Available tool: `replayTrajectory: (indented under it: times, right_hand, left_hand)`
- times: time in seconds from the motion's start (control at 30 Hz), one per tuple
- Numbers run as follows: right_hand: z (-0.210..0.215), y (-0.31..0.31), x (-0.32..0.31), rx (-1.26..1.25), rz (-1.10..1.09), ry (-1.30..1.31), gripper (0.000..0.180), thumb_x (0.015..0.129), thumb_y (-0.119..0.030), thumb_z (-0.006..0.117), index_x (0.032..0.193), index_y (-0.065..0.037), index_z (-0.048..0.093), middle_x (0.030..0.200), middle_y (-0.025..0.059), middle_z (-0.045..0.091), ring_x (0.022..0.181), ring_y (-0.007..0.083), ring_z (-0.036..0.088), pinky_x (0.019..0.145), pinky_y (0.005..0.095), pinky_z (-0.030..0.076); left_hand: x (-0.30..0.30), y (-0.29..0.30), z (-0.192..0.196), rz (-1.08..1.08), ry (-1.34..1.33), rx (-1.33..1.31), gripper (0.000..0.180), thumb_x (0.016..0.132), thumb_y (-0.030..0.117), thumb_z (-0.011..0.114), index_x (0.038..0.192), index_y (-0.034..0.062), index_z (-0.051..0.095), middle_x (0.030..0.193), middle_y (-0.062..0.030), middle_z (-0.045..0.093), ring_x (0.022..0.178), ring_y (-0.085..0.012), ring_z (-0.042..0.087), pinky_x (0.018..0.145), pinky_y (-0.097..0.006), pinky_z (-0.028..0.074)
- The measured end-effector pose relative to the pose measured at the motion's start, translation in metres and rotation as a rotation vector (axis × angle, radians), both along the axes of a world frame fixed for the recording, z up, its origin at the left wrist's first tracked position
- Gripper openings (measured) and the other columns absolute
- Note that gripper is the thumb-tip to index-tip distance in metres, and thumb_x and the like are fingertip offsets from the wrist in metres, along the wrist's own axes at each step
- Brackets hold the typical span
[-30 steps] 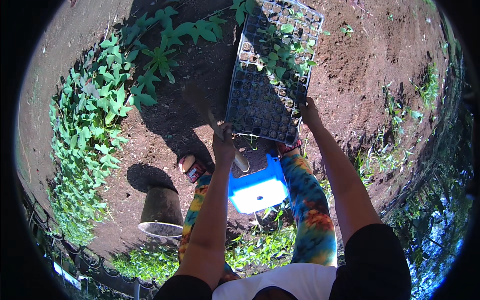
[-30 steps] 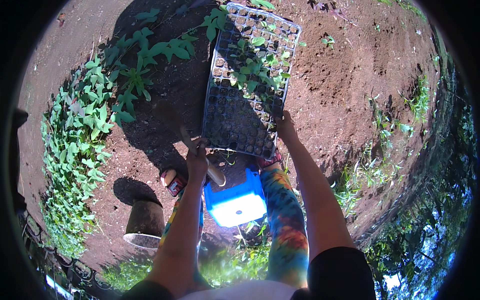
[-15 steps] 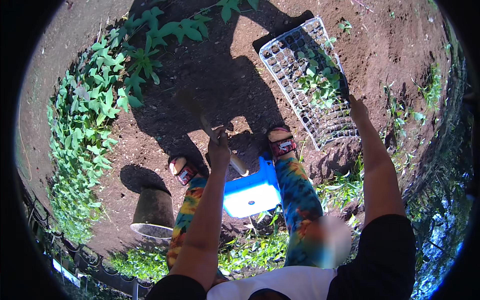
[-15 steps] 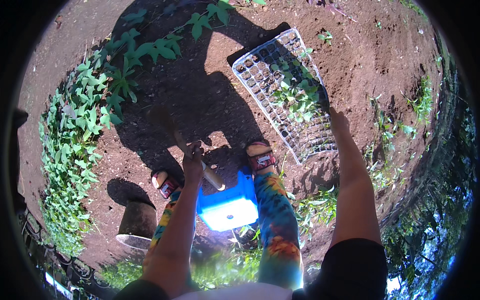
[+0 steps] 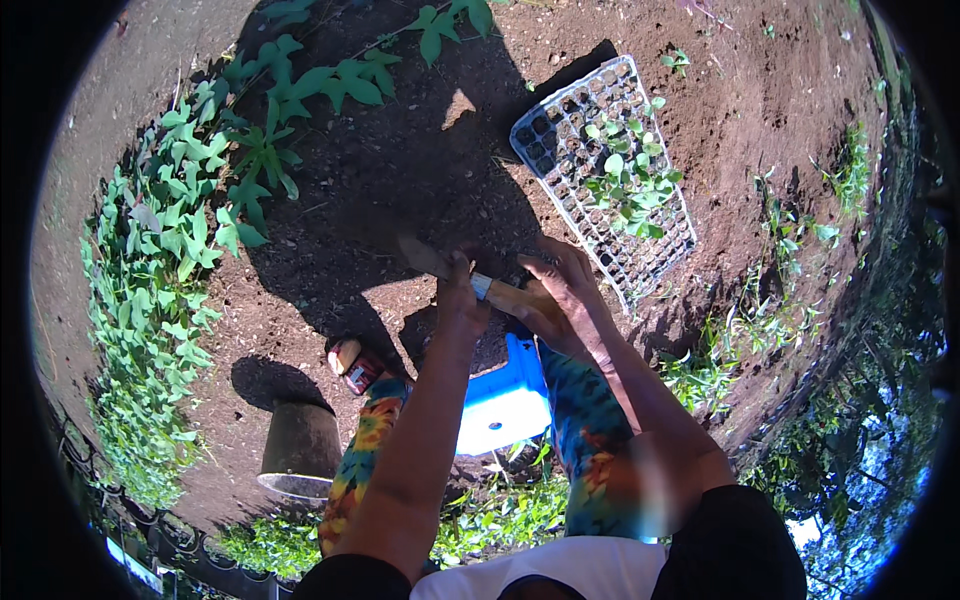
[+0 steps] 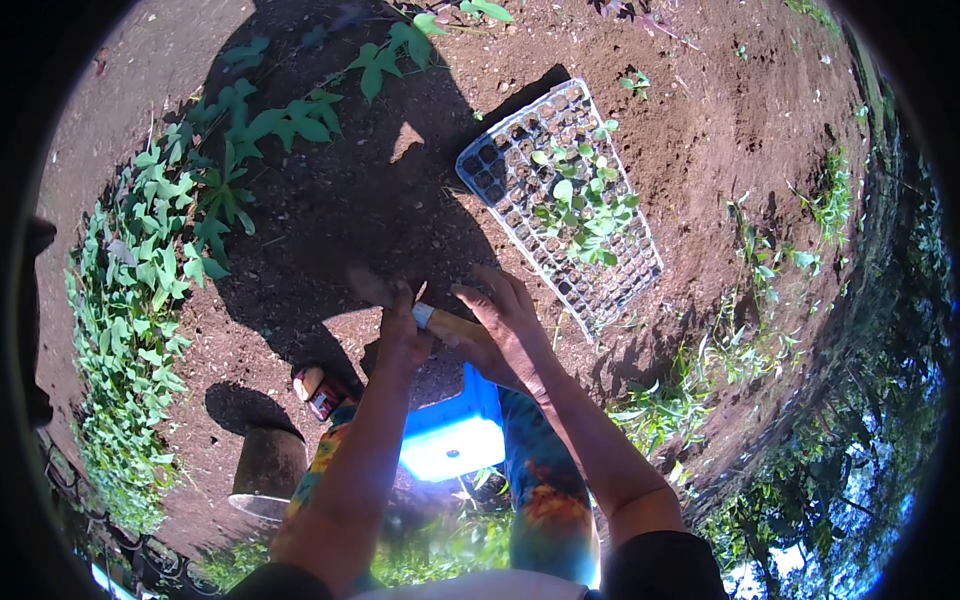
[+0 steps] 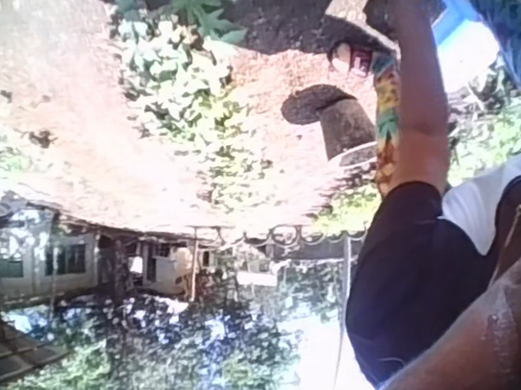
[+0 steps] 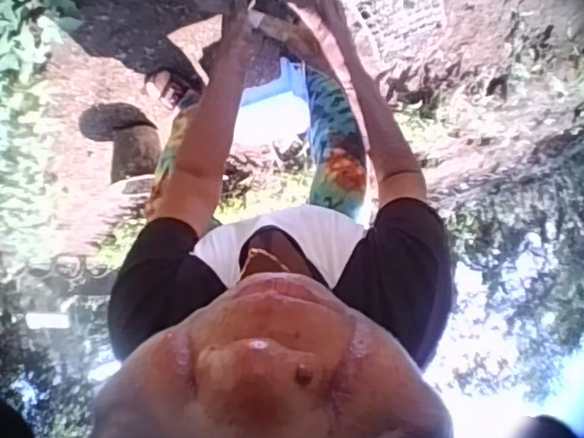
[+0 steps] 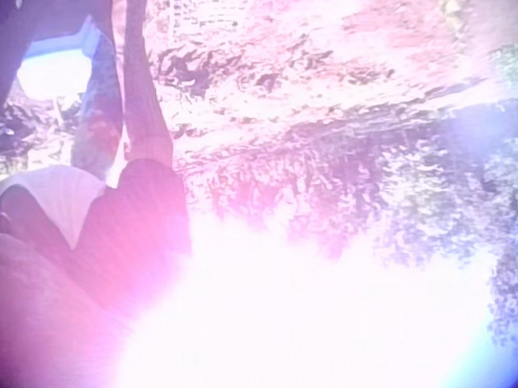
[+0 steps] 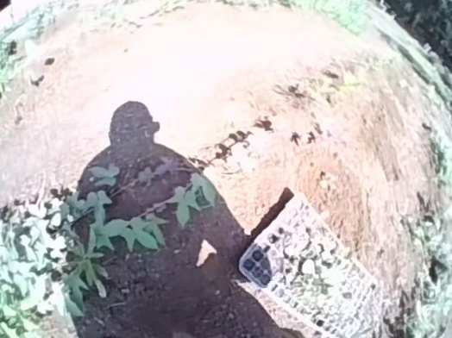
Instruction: The person sits on a small stool in a garden and uses a hand hoe to loosen soil around existing plants. They then take seedlings from a plastic tray and place them into the prepared soil.
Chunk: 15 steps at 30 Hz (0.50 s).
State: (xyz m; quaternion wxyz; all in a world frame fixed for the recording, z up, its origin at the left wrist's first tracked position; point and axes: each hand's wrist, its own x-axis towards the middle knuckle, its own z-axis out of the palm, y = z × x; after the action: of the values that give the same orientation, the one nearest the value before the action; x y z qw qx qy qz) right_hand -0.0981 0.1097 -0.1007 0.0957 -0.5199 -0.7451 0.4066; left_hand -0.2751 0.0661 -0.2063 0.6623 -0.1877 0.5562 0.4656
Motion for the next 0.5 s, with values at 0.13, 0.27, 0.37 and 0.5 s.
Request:
replayTrajectory:
  times: [0.13, 0.27, 0.37, 0.5]
  right_hand:
    - [0.038, -0.007, -0.038, -0.118, 0.242, -0.257, 0.058, 0.081, -0.026, 0.075, 0.135, -0.021, 0.057, 0.112, 0.0133, 0.06, 0.099, 0.0351, 0.065, 0.085, 0.0492, 0.054]
    - [0.054, 0.005, -0.059, -0.062, 0.256, -0.2, 0.054, 0.083, -0.014, 0.07, 0.136, -0.018, 0.057, 0.091, 0.0115, 0.061, 0.083, 0.0324, 0.067, 0.069, 0.0432, 0.056]
    - [0.078, 0.017, -0.073, -0.041, 0.239, -0.139, 0.054, 0.083, -0.008, 0.069, 0.136, -0.014, 0.057, 0.087, 0.0121, 0.059, 0.077, 0.0313, 0.067, 0.064, 0.0416, 0.055]
    - [0.105, 0.023, -0.086, -0.149, 0.205, -0.195, 0.048, 0.089, -0.011, 0.068, 0.135, -0.013, 0.056, 0.091, 0.0133, 0.061, 0.074, 0.0318, 0.067, 0.06, 0.042, 0.056]
  left_hand:
    - [-0.01, 0.003, 0.029, 0.054, -0.211, -0.12, 0.029, 0.108, 0.033, 0.045, 0.119, 0.0092, 0.058, 0.099, -0.0063, 0.062, 0.087, -0.0201, 0.063, 0.076, -0.039, 0.055]
    - [-0.027, 0.007, 0.041, 0.052, -0.227, -0.159, 0.031, 0.107, 0.033, 0.044, 0.111, 0.0062, 0.059, 0.092, -0.0065, 0.063, 0.083, -0.0205, 0.063, 0.072, -0.039, 0.055]
    - [-0.029, 0.019, 0.053, 0.091, -0.241, -0.204, 0.031, 0.104, 0.032, 0.047, 0.103, 0.0039, 0.06, 0.083, -0.0086, 0.062, 0.073, -0.0212, 0.061, 0.065, -0.038, 0.054]
    - [-0.026, 0.037, 0.076, 0.109, -0.291, -0.246, 0.028, 0.099, 0.028, 0.049, 0.1, 0.0015, 0.058, 0.077, -0.0108, 0.06, 0.067, -0.0236, 0.061, 0.061, -0.04, 0.055]
